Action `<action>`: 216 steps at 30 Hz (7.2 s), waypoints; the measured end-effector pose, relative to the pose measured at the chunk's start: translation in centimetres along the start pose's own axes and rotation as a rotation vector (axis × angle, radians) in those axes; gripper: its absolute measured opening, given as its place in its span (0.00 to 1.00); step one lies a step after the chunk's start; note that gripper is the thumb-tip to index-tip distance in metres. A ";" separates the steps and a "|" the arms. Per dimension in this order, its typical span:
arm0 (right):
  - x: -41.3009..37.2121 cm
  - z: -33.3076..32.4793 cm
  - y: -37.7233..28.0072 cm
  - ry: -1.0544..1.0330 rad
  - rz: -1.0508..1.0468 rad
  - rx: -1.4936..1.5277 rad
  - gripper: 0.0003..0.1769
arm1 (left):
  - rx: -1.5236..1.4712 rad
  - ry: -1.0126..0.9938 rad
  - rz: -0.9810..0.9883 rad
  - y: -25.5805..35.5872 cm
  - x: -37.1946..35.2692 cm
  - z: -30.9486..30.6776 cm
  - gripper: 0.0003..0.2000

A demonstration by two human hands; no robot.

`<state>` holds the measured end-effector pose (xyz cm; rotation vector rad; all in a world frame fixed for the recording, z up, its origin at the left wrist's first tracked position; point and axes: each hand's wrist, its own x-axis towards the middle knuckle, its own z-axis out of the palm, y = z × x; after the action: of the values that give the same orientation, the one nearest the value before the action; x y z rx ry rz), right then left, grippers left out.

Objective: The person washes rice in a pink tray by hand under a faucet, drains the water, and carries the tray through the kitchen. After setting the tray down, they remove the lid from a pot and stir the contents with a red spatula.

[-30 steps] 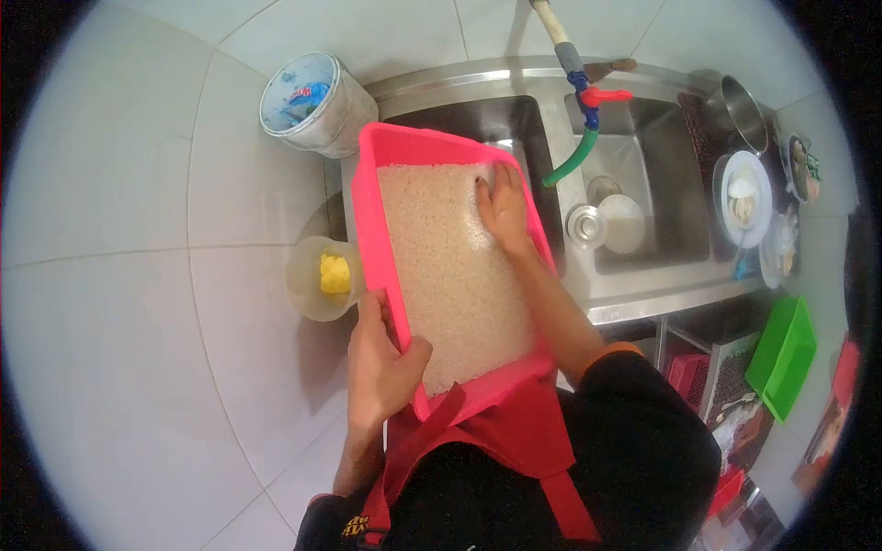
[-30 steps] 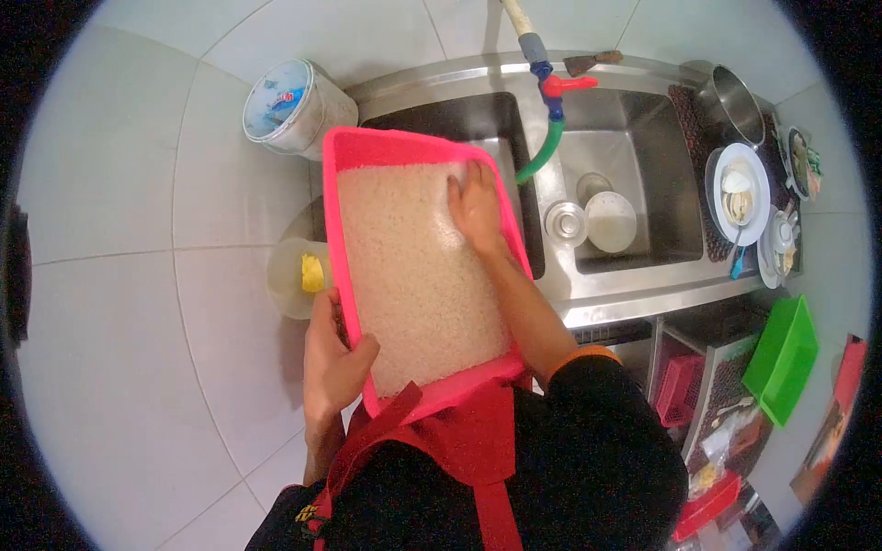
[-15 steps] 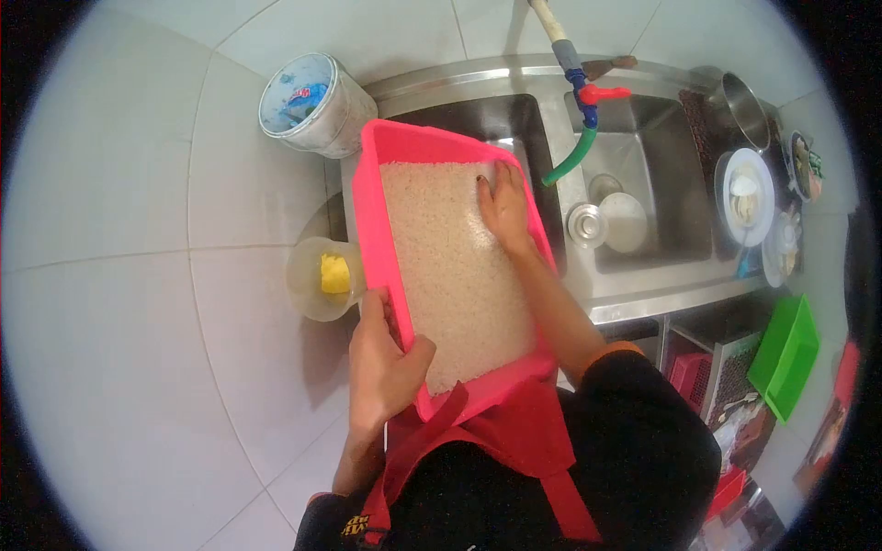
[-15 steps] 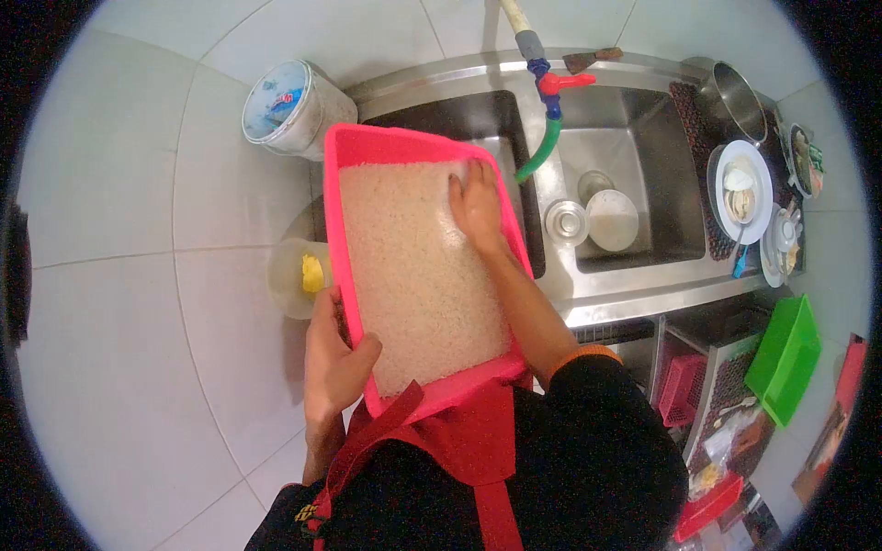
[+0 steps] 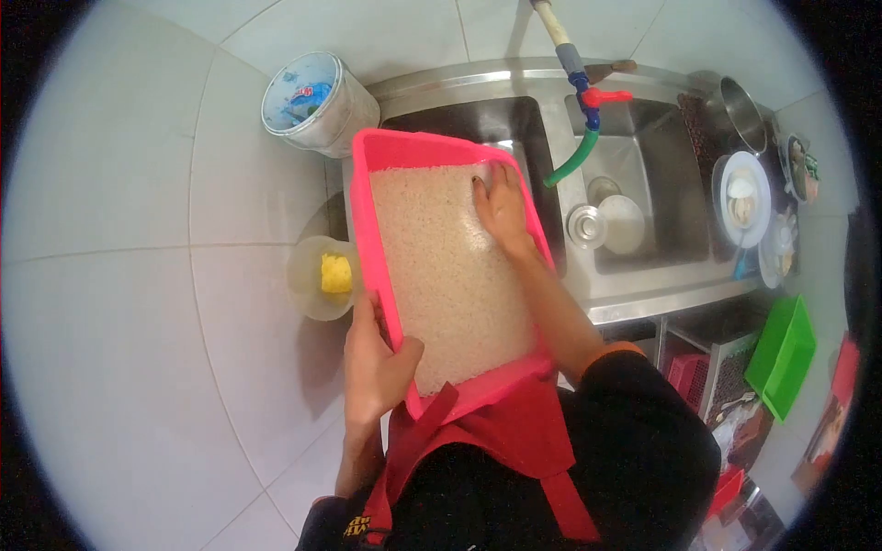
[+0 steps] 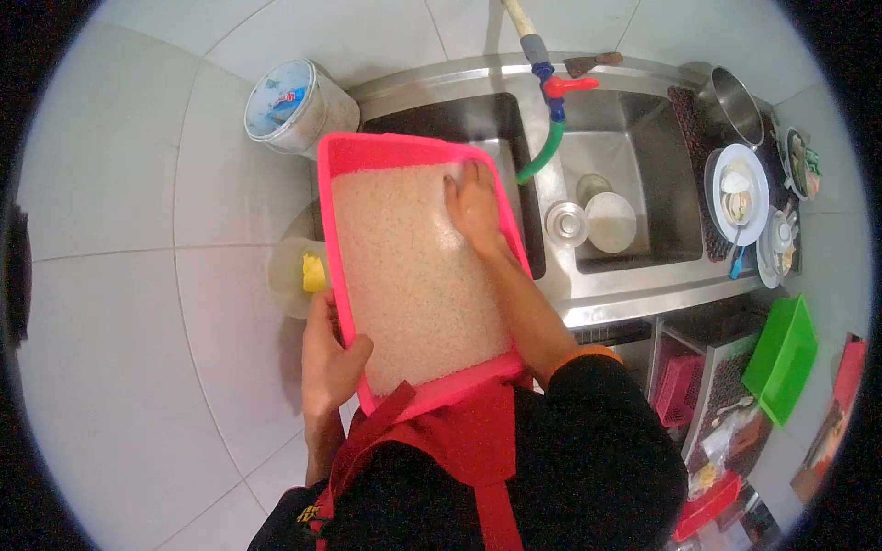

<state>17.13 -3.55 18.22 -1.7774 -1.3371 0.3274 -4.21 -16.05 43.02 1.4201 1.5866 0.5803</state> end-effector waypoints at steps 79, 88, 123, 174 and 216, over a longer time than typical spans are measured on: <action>0.8 -0.2 -1.7 -0.134 -0.067 -0.118 0.31 | 0.006 0.051 -0.023 -3.3 -0.2 -1.3 0.26; 0.6 -0.3 -1.9 -0.129 -0.076 -0.118 0.31 | 0.007 0.048 -0.058 -3.8 -0.4 -1.9 0.25; 0.0 0.4 1.9 0.041 -0.011 0.027 0.26 | -0.004 -0.031 -0.001 2.5 -0.1 1.8 0.21; 0.2 -0.4 0.5 -0.044 -0.097 -0.017 0.25 | -0.064 -0.070 -0.007 -1.1 -1.8 0.0 0.24; 0.2 -1.3 2.2 0.011 -0.011 0.091 0.24 | 0.053 -0.126 0.036 1.8 -1.1 2.0 0.23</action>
<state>19.52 -4.09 17.37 -1.6933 -1.3038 0.3659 -1.66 -17.07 43.89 1.4975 1.4890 0.4635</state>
